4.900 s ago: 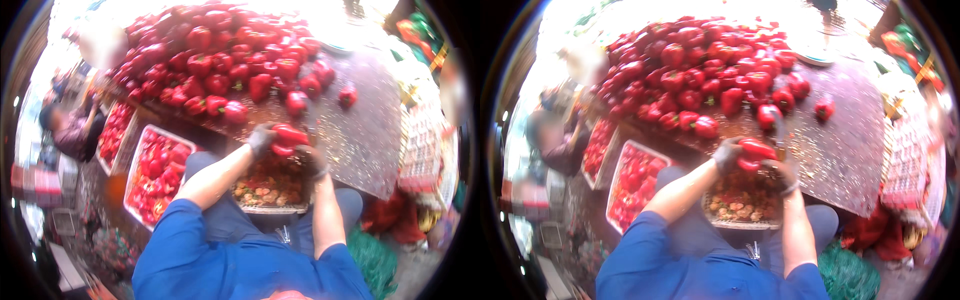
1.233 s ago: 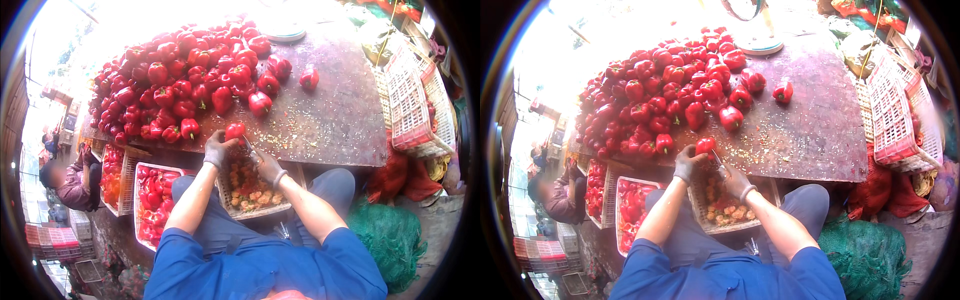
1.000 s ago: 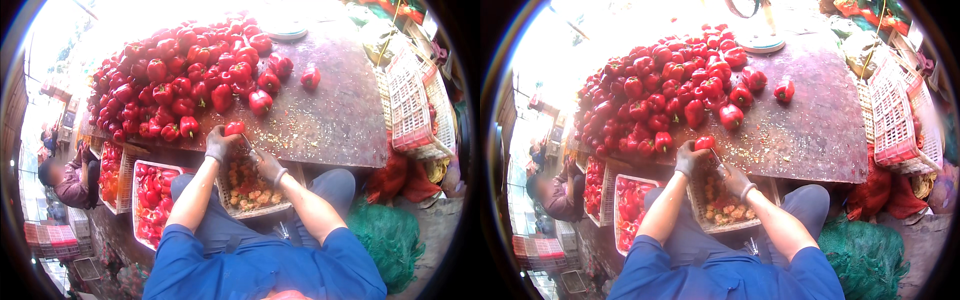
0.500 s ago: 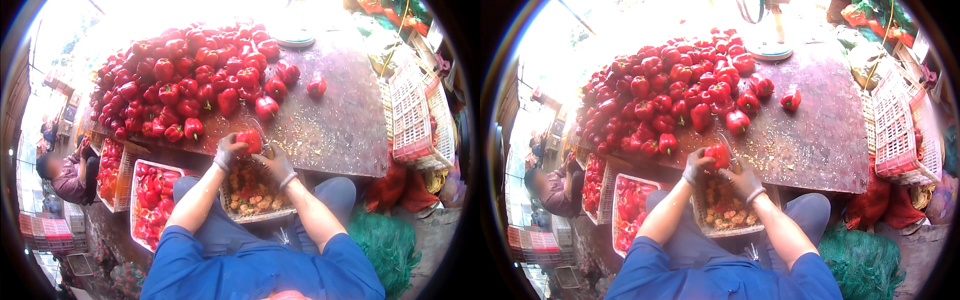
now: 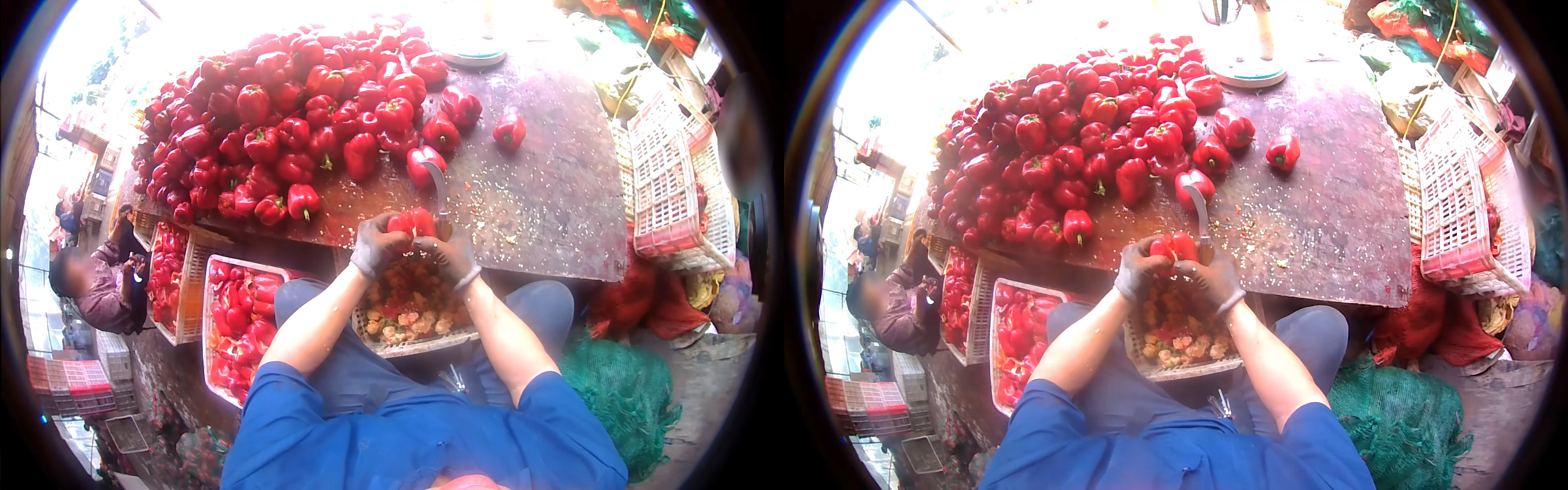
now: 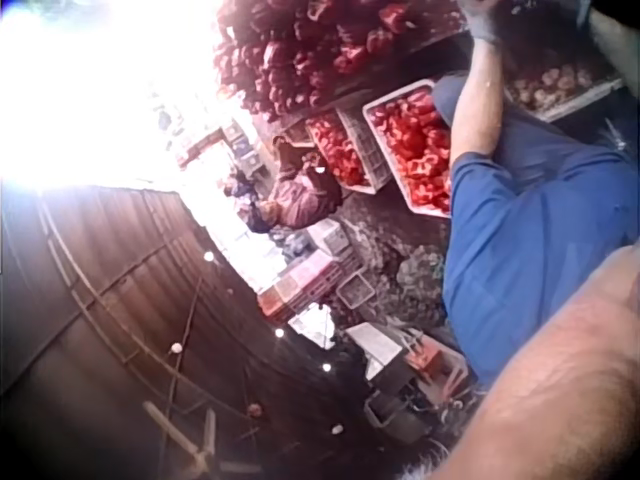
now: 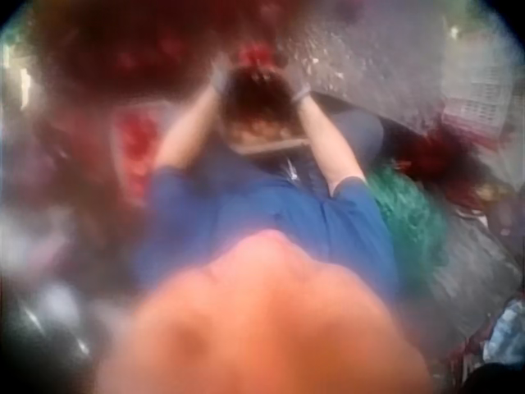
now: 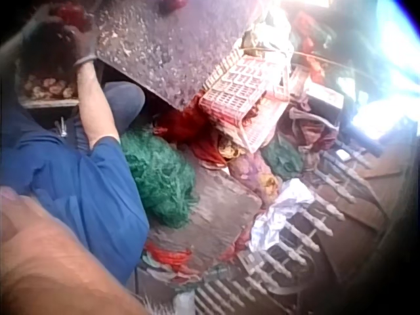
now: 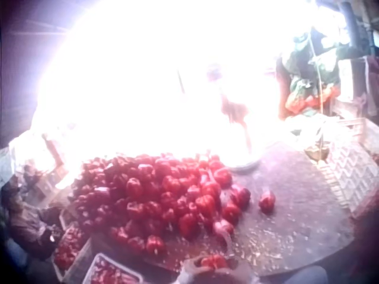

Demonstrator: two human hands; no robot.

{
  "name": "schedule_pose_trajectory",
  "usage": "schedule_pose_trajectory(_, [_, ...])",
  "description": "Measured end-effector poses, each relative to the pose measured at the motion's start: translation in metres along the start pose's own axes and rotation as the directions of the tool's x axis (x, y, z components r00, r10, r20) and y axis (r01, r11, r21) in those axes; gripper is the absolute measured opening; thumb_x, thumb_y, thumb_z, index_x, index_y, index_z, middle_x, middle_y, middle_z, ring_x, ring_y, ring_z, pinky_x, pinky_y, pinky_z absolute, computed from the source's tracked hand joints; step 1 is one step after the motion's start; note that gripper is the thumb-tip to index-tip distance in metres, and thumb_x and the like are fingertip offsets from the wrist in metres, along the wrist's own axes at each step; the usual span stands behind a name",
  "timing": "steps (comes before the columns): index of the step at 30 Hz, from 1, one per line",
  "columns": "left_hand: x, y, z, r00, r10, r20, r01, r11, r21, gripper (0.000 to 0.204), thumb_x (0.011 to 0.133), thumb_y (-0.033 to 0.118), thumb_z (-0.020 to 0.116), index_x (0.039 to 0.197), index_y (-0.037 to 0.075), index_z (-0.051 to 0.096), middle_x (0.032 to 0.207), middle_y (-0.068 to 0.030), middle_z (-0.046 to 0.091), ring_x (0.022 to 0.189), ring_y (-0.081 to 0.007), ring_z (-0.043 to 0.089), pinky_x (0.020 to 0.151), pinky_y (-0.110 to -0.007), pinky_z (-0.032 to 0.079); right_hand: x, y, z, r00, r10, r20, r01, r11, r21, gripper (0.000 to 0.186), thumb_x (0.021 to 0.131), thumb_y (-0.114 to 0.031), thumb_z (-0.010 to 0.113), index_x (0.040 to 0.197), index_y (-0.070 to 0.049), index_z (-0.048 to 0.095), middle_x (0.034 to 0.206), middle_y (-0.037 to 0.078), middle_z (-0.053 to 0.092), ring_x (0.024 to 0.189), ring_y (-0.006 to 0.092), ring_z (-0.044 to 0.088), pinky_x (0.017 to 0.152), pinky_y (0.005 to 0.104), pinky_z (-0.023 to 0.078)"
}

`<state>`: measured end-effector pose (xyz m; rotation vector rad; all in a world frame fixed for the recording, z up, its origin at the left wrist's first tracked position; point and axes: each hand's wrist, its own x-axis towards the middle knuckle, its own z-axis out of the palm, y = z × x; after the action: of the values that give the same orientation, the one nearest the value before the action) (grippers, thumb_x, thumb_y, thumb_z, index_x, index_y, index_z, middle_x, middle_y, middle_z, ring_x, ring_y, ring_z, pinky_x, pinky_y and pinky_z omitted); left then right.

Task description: The person processes red peppers by cutting around the stem with a curved knife, pulling out the core and seeds, and placing the cleaned peppers into a white crate.

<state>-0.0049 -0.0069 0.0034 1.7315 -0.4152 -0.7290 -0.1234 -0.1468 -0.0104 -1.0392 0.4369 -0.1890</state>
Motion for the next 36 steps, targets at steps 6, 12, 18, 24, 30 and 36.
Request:
schedule_pose_trajectory(6, [0.008,-0.026,0.005,0.999,-0.038,-0.007,0.032,0.926,-0.376,0.021,0.079,0.008,0.063,0.095,0.000,0.073,0.083,-0.0028,0.071,0.072,-0.0101,0.064,0.065,-0.027,0.054,0.001,0.002,-0.004,0.998,0.047,0.037,-0.056,0.957,0.285,0.037,0.084,-0.009,0.076,0.118,0.002,0.067,0.105,0.008,0.073,0.094,0.0189,0.071,0.085,0.0342,0.059])
schedule_pose_trajectory(12, [0.003,-0.015,0.002,0.995,0.011,0.095,0.036,0.876,-0.481,0.021,0.078,0.008,0.065,0.096,0.000,0.072,0.086,-0.0030,0.071,0.074,-0.0101,0.065,0.066,-0.028,0.054,0.004,0.002,-0.018,0.973,0.180,0.144,-0.229,0.825,0.516,0.038,0.087,-0.018,0.077,0.120,-0.001,0.067,0.104,0.007,0.072,0.093,0.0183,0.071,0.089,0.0352,0.058])
schedule_pose_trajectory(18, [-0.006,0.000,0.001,0.848,0.527,0.053,-0.521,0.813,0.260,0.044,0.070,0.008,0.076,0.113,0.001,0.068,0.095,-0.0122,0.073,0.088,-0.0228,0.072,0.078,-0.035,0.057,0.026,0.016,-0.025,0.998,0.004,-0.068,0.003,0.995,0.103,0.044,0.087,-0.032,0.082,0.116,-0.002,0.068,0.102,0.005,0.072,0.088,0.0158,0.069,0.081,0.0331,0.058])
schedule_pose_trajectory(24, [-0.007,-0.002,0.008,0.751,0.637,0.171,-0.650,0.672,0.355,0.058,0.064,0.008,0.083,0.120,0.004,0.067,0.107,-0.0152,0.070,0.097,-0.0328,0.070,0.087,-0.039,0.056,0.030,0.031,-0.038,0.999,0.018,-0.029,-0.013,0.987,0.157,0.045,0.084,-0.033,0.086,0.113,-0.003,0.068,0.100,0.004,0.072,0.085,0.0119,0.068,0.075,0.0303,0.056])
schedule_pose_trajectory(30, [0.001,0.010,0.001,0.924,0.350,0.152,-0.375,0.908,0.187,0.057,0.072,0.013,0.081,0.125,0.001,0.066,0.111,-0.0101,0.072,0.099,-0.0199,0.070,0.087,-0.035,0.057,0.027,0.022,-0.034,1.000,-0.011,0.029,0.017,0.979,-0.201,0.054,0.079,-0.015,0.084,0.126,-0.001,0.061,0.106,0.007,0.071,0.092,0.0129,0.067,0.081,0.0288,0.056])
schedule_pose_trajectory(36, [-0.002,0.006,-0.009,0.989,-0.097,0.113,0.116,0.977,-0.179,0.046,0.078,0.015,0.075,0.120,-0.002,0.071,0.101,-0.0127,0.074,0.085,-0.0160,0.071,0.075,-0.032,0.061,0.017,0.008,-0.033,0.993,0.016,0.116,0.018,0.959,-0.282,0.072,0.074,-0.001,0.078,0.141,-0.001,0.052,0.114,0.010,0.069,0.098,0.0171,0.068,0.082,0.0299,0.057])
